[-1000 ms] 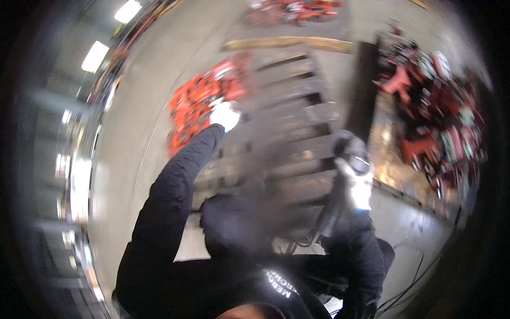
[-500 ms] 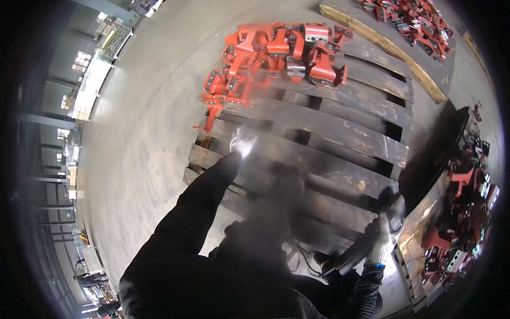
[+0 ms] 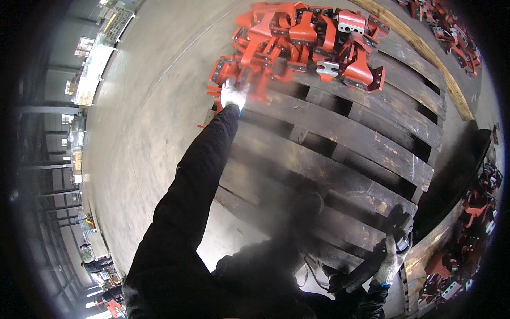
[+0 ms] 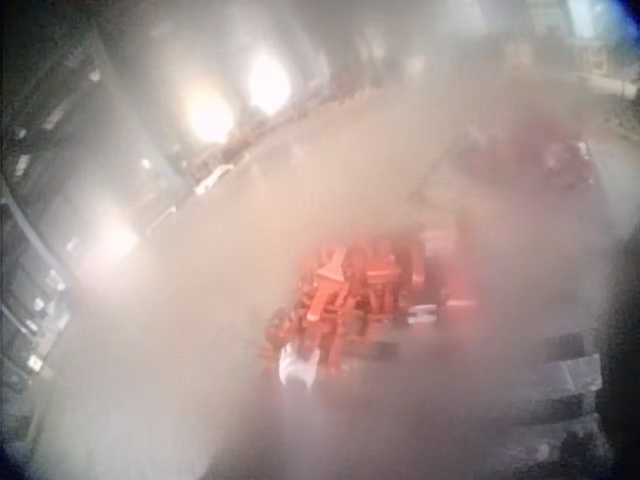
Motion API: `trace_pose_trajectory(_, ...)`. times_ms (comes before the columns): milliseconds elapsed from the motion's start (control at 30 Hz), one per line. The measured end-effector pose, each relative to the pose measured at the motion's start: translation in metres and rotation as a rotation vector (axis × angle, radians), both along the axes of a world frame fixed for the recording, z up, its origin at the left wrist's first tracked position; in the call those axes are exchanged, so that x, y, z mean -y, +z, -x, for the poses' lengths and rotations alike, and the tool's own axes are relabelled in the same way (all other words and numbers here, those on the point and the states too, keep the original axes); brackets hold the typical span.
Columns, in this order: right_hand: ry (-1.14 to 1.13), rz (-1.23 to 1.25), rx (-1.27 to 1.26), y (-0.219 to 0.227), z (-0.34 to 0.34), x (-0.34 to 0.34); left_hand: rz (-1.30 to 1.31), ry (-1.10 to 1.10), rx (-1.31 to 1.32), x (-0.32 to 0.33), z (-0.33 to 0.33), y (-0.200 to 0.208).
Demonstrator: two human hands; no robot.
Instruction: The person uses an angle grinder to smooth the edges of red metal parts on a wooden pallet. They pick up each part, grind its edges, and place it back on the pallet, repeating this process for multiple parts.
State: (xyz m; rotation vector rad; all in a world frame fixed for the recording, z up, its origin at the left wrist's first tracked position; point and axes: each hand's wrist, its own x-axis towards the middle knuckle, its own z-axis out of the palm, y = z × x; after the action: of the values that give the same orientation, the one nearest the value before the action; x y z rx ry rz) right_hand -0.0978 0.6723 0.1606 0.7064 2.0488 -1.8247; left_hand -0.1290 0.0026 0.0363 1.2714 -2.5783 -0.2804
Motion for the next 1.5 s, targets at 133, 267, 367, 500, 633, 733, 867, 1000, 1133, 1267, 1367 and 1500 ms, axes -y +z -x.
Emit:
trace_pose_trajectory(133, -0.022, -0.015, -0.051, 0.005, 0.004, 0.019, -0.110, -0.021, 0.092, 0.039, 0.015, -0.005)
trace_pose_trajectory(267, 0.082, -0.118, -0.016, 0.010, 0.003, 0.008, 0.067, 0.217, 0.106, 0.060, 0.029, 0.002)
trace_pose_trajectory(367, 0.013, -0.008, -0.041, 0.019, -0.002, 0.003, -0.014, 0.252, -0.071, 0.111, -0.002, 0.030)
trace_pose_trajectory(500, 0.059, -0.055, -0.014, 0.010, -0.004, -0.033, -0.866, 0.035, -0.718, 0.099, -0.070, 0.069)
trace_pose_trajectory(633, 0.039, -0.142, -0.016, -0.014, -0.011, -0.068, -0.553, -0.172, -0.591, -0.007, -0.094, 0.123)
trace_pose_trajectory(733, 0.088, -0.156, -0.078, -0.012, -0.013, -0.069, -0.890, -0.251, -0.737, -0.030, -0.113, 0.168)
trace_pose_trajectory(867, 0.034, -0.020, 0.019, -0.017, -0.019, -0.082, -1.101, -0.190, -0.176, -0.052, -0.139, 0.190)
trace_pose_trajectory(1000, 0.122, -0.120, -0.097, -0.015, -0.020, -0.081, -0.938, -0.485, 0.417, -0.069, -0.165, 0.094)
trace_pose_trajectory(1133, 0.063, -0.051, 0.024, -0.021, -0.023, -0.099, -0.635, -0.908, 0.927, -0.140, -0.123, 0.064)
trace_pose_trajectory(1267, -0.016, -0.049, 0.017, -0.006, -0.016, -0.072, -0.232, -1.274, 0.989, -0.154, -0.089, -0.021)
trace_pose_trajectory(1367, -0.010, -0.044, 0.005, -0.013, -0.018, -0.077, -0.674, -0.736, 0.838, -0.172, -0.079, -0.020)
trace_pose_trajectory(1500, -0.001, 0.003, 0.068, -0.023, -0.018, -0.091, -0.430, -0.465, 0.629, -0.228, -0.108, 0.041)
